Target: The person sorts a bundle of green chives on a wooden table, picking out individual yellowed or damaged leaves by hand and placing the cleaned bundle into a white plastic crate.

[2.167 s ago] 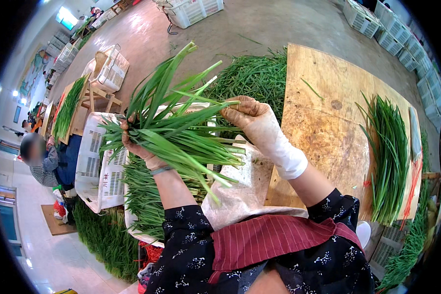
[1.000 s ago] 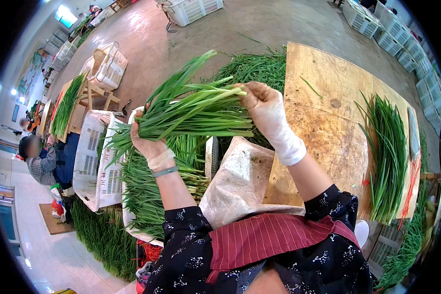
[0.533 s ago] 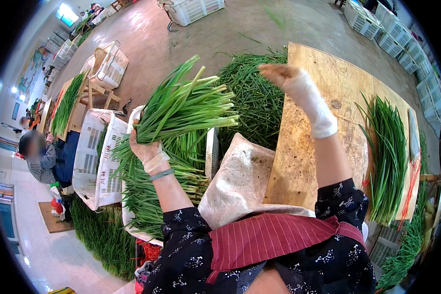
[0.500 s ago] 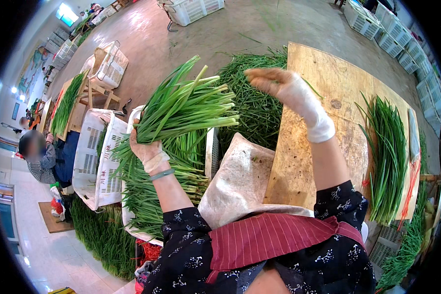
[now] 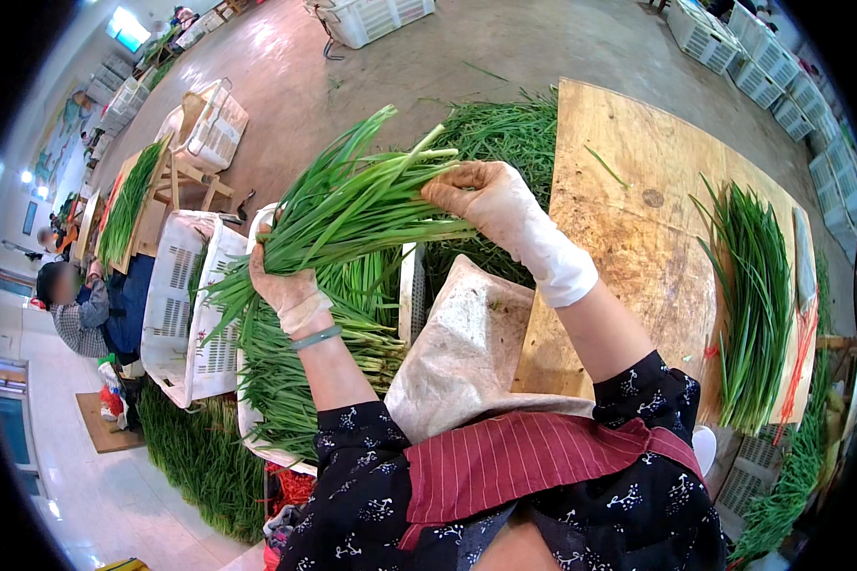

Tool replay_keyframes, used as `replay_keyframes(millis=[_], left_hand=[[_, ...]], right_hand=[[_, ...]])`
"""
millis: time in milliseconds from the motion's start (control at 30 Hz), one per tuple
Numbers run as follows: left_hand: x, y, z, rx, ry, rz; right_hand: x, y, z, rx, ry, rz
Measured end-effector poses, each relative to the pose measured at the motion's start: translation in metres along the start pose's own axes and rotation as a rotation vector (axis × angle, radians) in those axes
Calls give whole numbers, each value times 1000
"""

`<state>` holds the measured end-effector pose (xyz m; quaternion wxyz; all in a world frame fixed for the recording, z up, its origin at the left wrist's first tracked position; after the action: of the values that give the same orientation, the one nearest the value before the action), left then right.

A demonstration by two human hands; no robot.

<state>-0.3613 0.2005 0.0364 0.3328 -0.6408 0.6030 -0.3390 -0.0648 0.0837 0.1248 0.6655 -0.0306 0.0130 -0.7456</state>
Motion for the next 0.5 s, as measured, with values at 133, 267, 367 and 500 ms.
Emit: replay_keyframes(millis=[133,267,367,500], left_hand=[[1,1,1,-10,20,-2],[-2,10,-4,41,6,-15],[-3,2,0,87,39,78],[-1,1,5,15,36,54]], right_hand=[[3,23,22,-437,256,-77],[-1,80,27,-293,378,-336],[-5,76,33,529,456,-446],[-18,31,-1,172,293,22]])
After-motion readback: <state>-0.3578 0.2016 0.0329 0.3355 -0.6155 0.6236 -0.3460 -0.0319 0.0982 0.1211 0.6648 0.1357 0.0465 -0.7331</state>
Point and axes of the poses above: each hand's wrist, its own x-axis away from the middle knuckle, its own y-axis out of the back of the hand, z = x × y, the point moved 10 cm from there along -x, towards the middle knuckle, and after that the axes turned 9 degrees about -x, right-handed, at the moved point
